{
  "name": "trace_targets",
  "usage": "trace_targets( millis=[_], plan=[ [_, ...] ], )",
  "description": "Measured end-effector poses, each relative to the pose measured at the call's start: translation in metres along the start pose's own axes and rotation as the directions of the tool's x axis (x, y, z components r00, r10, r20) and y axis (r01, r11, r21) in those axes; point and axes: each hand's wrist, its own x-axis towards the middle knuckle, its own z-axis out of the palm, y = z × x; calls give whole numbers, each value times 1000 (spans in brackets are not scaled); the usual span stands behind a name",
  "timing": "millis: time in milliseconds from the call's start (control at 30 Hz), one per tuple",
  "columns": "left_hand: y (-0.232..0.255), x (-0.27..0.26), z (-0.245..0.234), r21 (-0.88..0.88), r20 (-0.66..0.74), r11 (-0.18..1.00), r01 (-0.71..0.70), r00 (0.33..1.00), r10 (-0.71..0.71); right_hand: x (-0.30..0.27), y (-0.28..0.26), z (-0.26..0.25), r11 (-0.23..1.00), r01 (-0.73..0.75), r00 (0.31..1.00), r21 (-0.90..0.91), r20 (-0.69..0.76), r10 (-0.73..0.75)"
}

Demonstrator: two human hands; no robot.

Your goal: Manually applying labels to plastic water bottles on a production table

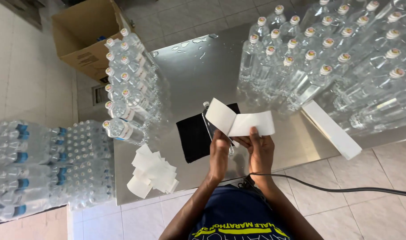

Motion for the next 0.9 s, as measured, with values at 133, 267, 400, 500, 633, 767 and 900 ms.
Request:
trace_targets(
  millis=[133, 267, 400, 500, 633, 767, 900],
  plan=[
    [-5, -1, -13, 142, -70, 990, 21, 997, -12, 1, 9, -16, 997, 9, 999, -71, 47, -6],
    [-57, 7, -58, 36, -189, 996, 87, 979, -78, 14, 16, -34, 998, -41, 997, -52, 68, 44],
    [-46, 17, -70, -59, -305, 993, 105, 945, -118, 23, 13, -38, 982, -168, 982, 85, 97, 159],
    [-50, 20, -80, -145, -329, 983, 110, 932, -153, 35, 30, -58, 934, -263, 956, 242, 199, 217],
    [-30, 16, -53, -183, -366, 972, 148, 907, -207, 35, 68, -66, 973, -197, 942, 125, 298, 152],
    [-43, 6, -61, -102, -292, 984, 148, 941, -172, 24, 67, -44, 911, -1, 998, -411, 62, 29],
    [35, 10, -40, -125, -372, 984, 127, 914, -165, 7, 28, -12, 957, -2, 1000, -289, 15, 7]
  ],
)
